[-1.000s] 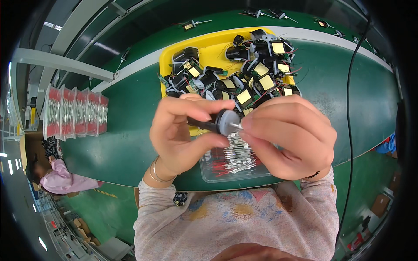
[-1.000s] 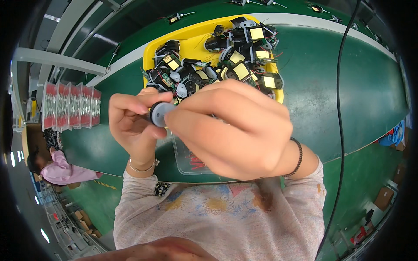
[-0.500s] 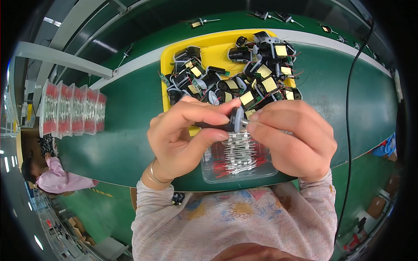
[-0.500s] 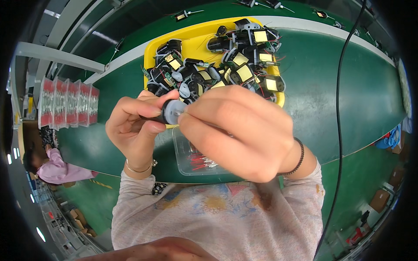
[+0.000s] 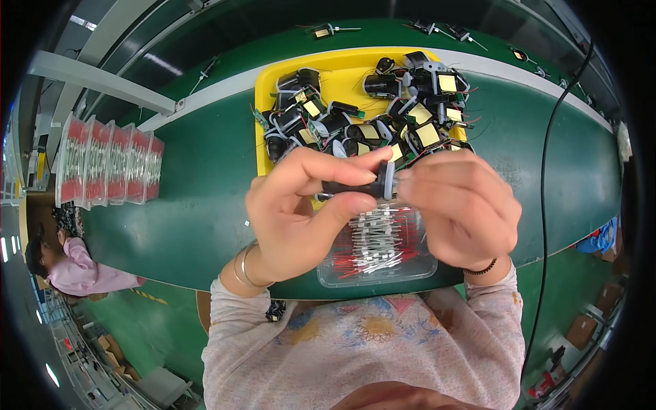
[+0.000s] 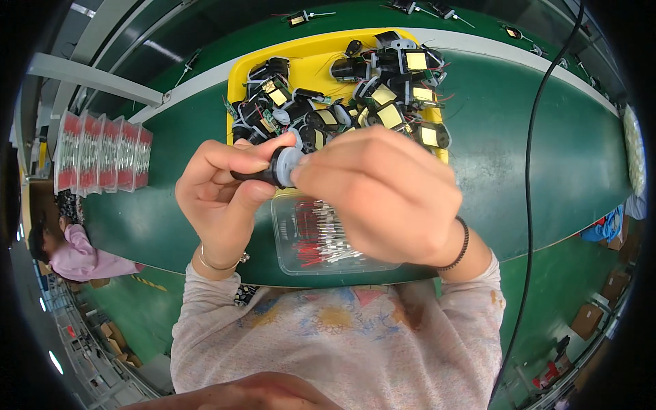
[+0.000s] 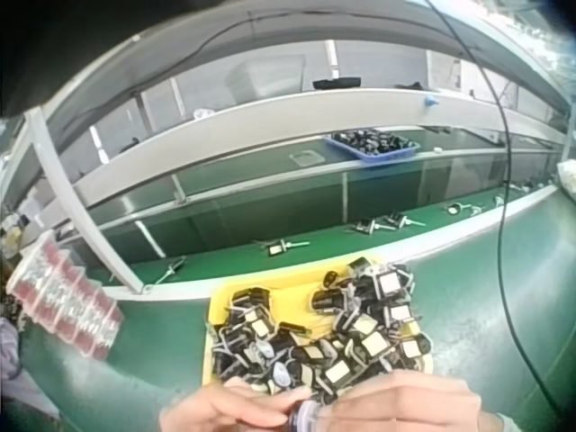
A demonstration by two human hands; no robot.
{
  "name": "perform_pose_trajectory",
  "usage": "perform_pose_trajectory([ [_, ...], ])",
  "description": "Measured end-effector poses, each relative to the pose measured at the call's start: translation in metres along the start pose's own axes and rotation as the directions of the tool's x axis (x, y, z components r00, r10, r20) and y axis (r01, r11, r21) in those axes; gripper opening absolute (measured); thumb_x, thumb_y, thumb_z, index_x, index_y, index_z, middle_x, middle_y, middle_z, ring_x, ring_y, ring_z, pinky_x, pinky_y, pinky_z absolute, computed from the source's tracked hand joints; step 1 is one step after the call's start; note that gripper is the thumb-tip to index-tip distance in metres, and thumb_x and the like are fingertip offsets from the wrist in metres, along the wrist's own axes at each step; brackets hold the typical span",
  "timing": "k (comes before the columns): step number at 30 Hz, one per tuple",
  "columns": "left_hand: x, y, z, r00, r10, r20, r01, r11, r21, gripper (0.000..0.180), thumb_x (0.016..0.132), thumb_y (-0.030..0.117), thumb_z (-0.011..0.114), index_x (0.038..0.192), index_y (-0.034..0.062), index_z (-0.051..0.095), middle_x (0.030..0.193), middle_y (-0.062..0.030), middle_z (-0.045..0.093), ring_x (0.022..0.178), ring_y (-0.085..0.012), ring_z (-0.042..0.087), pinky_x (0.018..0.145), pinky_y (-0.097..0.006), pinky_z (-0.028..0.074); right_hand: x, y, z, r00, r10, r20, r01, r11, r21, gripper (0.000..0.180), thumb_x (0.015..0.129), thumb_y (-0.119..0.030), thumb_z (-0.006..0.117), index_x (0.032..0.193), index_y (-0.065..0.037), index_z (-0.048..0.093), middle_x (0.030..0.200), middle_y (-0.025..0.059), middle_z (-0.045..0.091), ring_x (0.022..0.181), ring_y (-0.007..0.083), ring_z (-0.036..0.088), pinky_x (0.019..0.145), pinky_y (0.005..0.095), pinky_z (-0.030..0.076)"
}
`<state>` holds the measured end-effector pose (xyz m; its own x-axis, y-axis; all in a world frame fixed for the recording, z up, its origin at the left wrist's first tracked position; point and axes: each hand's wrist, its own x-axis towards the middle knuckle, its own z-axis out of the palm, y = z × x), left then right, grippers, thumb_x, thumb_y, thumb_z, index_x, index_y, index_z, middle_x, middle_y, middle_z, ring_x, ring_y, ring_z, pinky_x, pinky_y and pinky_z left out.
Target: The person repeatedly picks small electronic components from a yellow bin, inserts a red wire into a hole on the component using a metal tool, and places the component back into the bin. This process is repeated continuously throughout the clip.
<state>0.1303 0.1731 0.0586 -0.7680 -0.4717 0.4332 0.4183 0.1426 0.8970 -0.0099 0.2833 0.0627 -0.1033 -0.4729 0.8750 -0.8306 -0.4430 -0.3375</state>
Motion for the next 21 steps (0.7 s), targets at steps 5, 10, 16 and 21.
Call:
perform_pose_trajectory([
  [5, 0.006, 0.007, -0.003, 0.980, -0.200, 0.012, 0.200, 0.980, 0.005, 0.024, 0.076, 0.007, 0.067, 0.087, -0.0026, 0.048, 0.089, -0.0200, 0.062, 0.094, -0.0253, 0.061, 0.081, -0.031, 0.048, 0.003, 0.005, -0.003, 0.993, 0.109, 0.054, -0.114, 0.987, 0.116, 0.020, 0.055, 0.006, 0.064, 0.074, 0.000, 0.063, 0.068, 0.0080, 0.060, 0.059, 0.0202, 0.059, 0.051, 0.0261, 0.047],
  [10, 0.012, -0.019, -0.006, 0.960, -0.280, 0.002, 0.261, 0.892, -0.368, 0.017, 0.079, -0.004, 0.060, 0.094, -0.0021, 0.051, 0.103, -0.0174, 0.059, 0.097, -0.0186, 0.058, 0.086, -0.028, 0.045, 0.010, 0.015, -0.004, 0.961, 0.257, 0.097, -0.263, 0.964, 0.045, 0.020, 0.067, 0.004, 0.066, 0.087, 0.000, 0.064, 0.070, 0.0080, 0.063, 0.063, 0.0178, 0.062, 0.056, 0.0248, 0.049],
  [16, 0.014, -0.024, -0.005, 0.946, -0.305, -0.112, 0.204, 0.825, -0.527, 0.016, 0.081, 0.000, 0.059, 0.093, 0.0023, 0.049, 0.109, -0.0170, 0.056, 0.100, -0.0176, 0.055, 0.091, -0.031, 0.042, 0.017, 0.025, 0.014, 0.782, 0.618, 0.079, -0.551, 0.627, 0.550, 0.027, 0.073, -0.006, 0.067, 0.098, 0.002, 0.058, 0.088, 0.0090, 0.062, 0.084, 0.0150, 0.061, 0.076, 0.0275, 0.049],
  [21, 0.011, -0.022, -0.003, 0.959, -0.224, -0.171, 0.119, 0.871, -0.476, 0.016, 0.079, -0.001, 0.060, 0.091, 0.0028, 0.050, 0.109, -0.0182, 0.056, 0.101, -0.0185, 0.054, 0.091, -0.031, 0.041, 0.019, 0.021, 0.027, 0.888, 0.459, -0.007, -0.435, 0.846, 0.308, 0.012, 0.068, -0.006, 0.069, 0.075, 0.001, 0.062, 0.075, 0.0076, 0.062, 0.074, 0.0187, 0.058, 0.070, 0.0274, 0.045],
])
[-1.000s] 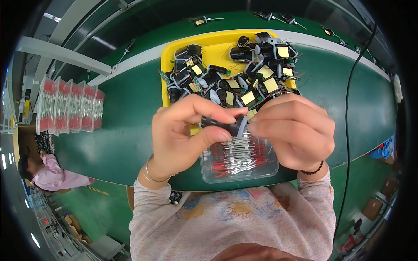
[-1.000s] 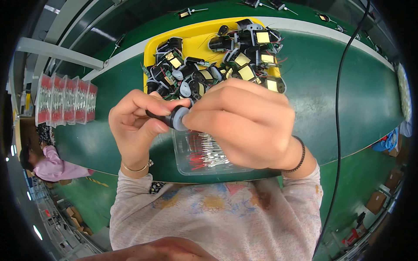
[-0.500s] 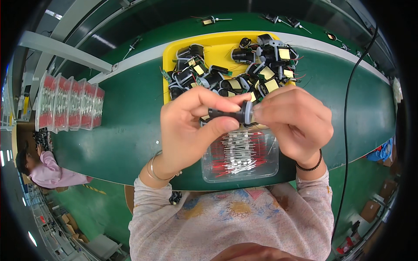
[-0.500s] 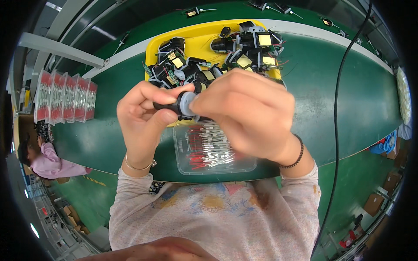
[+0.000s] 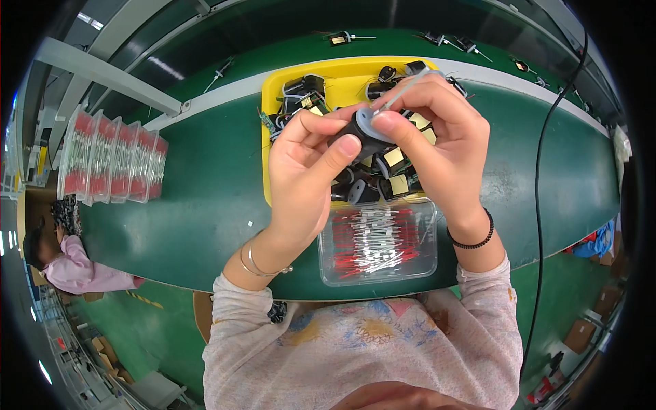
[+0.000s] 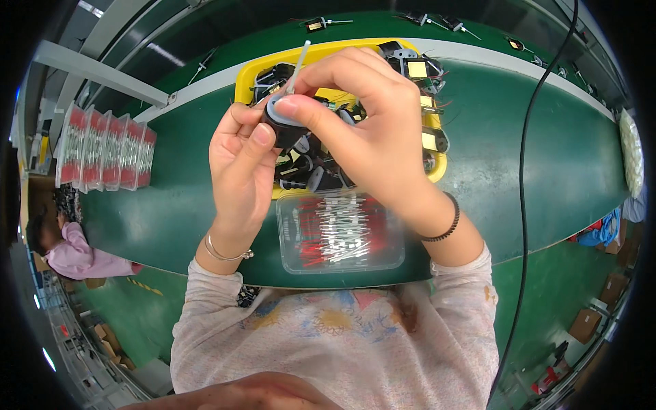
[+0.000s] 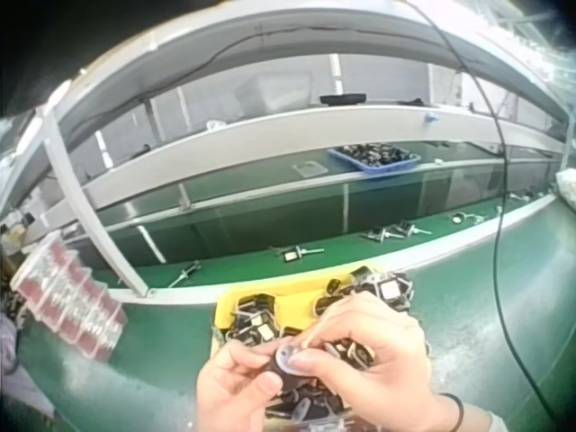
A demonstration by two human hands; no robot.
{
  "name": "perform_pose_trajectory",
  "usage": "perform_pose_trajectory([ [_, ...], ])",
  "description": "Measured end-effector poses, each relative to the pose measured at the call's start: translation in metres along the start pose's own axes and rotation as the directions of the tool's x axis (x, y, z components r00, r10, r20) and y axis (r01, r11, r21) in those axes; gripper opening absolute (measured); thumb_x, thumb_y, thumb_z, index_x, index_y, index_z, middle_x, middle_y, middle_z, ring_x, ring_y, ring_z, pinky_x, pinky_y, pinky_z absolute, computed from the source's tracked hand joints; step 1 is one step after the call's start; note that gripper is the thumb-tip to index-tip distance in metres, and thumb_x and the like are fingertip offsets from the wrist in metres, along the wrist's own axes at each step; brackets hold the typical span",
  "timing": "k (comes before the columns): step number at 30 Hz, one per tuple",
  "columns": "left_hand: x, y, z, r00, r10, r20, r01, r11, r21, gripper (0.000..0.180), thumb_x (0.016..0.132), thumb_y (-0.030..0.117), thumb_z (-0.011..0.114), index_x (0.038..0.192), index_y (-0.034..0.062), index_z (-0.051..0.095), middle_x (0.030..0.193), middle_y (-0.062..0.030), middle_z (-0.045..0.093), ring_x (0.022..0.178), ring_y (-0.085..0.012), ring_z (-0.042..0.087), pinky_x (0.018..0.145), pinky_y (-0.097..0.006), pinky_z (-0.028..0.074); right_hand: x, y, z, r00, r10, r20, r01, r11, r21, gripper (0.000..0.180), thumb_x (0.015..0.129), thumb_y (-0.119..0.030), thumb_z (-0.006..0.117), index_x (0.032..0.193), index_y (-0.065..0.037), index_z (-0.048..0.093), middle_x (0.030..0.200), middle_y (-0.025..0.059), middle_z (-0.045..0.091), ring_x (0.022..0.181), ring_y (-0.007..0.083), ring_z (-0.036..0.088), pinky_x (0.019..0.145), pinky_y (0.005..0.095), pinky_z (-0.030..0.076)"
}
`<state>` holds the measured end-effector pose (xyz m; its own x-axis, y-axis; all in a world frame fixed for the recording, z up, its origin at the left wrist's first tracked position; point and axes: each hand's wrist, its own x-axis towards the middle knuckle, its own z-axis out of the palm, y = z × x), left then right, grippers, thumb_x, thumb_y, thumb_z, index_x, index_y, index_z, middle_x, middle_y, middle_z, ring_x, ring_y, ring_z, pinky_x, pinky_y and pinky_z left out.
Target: The person repeatedly picks small electronic components from a yellow bin, inserts a red wire into a hole on the component using a metal tool, and places the component back into the bin. This process is repeated continuously throughout the clip.
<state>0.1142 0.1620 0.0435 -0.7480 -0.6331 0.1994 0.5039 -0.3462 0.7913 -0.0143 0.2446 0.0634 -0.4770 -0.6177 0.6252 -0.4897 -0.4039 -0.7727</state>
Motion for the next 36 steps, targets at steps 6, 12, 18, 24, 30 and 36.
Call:
perform_pose_trajectory([
  [6, 0.001, -0.006, 0.004, 0.996, 0.074, -0.058, -0.075, 0.997, -0.019, 0.016, 0.079, -0.002, 0.060, 0.090, 0.0027, 0.050, 0.109, -0.0186, 0.056, 0.101, -0.0191, 0.054, 0.092, -0.031, 0.041, -0.003, 0.007, 0.011, 0.997, -0.012, -0.081, 0.013, 1.000, 0.010, 0.011, 0.068, -0.006, 0.069, 0.074, 0.000, 0.062, 0.075, 0.0076, 0.061, 0.075, 0.0179, 0.057, 0.067, 0.0276, 0.043],
  [12, 0.051, -0.002, -0.016, 0.996, -0.085, -0.006, 0.085, 0.981, 0.177, 0.015, 0.077, -0.001, 0.062, 0.090, -0.0004, 0.054, 0.102, -0.0142, 0.060, 0.095, -0.0146, 0.056, 0.085, -0.028, 0.045, 0.006, 0.030, -0.001, 0.978, 0.186, -0.095, -0.166, 0.968, 0.187, 0.032, 0.075, -0.005, 0.066, 0.104, -0.001, 0.056, 0.096, 0.0050, 0.058, 0.090, 0.0153, 0.056, 0.086, 0.0272, 0.043],
  [18, 0.186, -0.013, -0.119, 0.943, -0.310, -0.120, 0.285, 0.564, 0.775, 0.015, 0.080, 0.014, 0.062, 0.093, 0.0062, 0.059, 0.091, -0.0020, 0.060, 0.082, -0.0086, 0.053, 0.073, -0.022, 0.045, 0.008, 0.024, -0.048, 0.908, 0.125, -0.399, -0.024, 0.968, 0.248, 0.017, 0.082, 0.001, 0.056, 0.098, 0.004, 0.053, 0.080, 0.0072, 0.059, 0.072, 0.0127, 0.057, 0.070, 0.0238, 0.046],
  [24, 0.230, -0.048, -0.174, 0.979, 0.039, -0.198, 0.165, 0.409, 0.898, 0.023, 0.076, 0.016, 0.065, 0.096, 0.0074, 0.061, 0.093, -0.0074, 0.062, 0.087, -0.0205, 0.059, 0.082, -0.033, 0.045, 0.003, 0.017, -0.068, 0.971, -0.019, -0.239, 0.091, 0.951, 0.295, 0.020, 0.091, -0.013, 0.043, 0.074, -0.003, 0.044, 0.058, 0.0034, 0.044, 0.056, 0.0136, 0.044, 0.050, 0.0246, 0.038],
  [30, 0.197, -0.050, -0.085, 0.746, -0.319, 0.585, -0.576, 0.134, 0.807, 0.018, 0.074, 0.018, 0.065, 0.086, 0.0057, 0.061, 0.089, -0.0076, 0.060, 0.088, -0.0249, 0.057, 0.075, -0.033, 0.044, 0.000, 0.011, -0.068, 0.995, 0.009, -0.103, 0.032, 0.923, 0.383, 0.031, 0.096, -0.023, 0.031, 0.092, 0.002, 0.049, 0.053, -0.0008, 0.037, 0.055, 0.0108, 0.039, 0.050, 0.0237, 0.033],
  [36, 0.172, -0.094, -0.054, 0.705, -0.560, 0.434, -0.568, -0.080, 0.819, 0.047, 0.062, 0.024, 0.075, 0.096, 0.0100, 0.046, 0.084, -0.0094, 0.060, 0.084, -0.0312, 0.057, 0.071, -0.038, 0.044, -0.022, -0.012, -0.064, 0.989, 0.083, -0.122, -0.070, 0.992, 0.108, 0.040, 0.094, -0.016, 0.035, 0.122, 0.012, 0.035, 0.056, 0.0014, 0.043, 0.057, 0.0131, 0.045, 0.052, 0.0238, 0.039],
])
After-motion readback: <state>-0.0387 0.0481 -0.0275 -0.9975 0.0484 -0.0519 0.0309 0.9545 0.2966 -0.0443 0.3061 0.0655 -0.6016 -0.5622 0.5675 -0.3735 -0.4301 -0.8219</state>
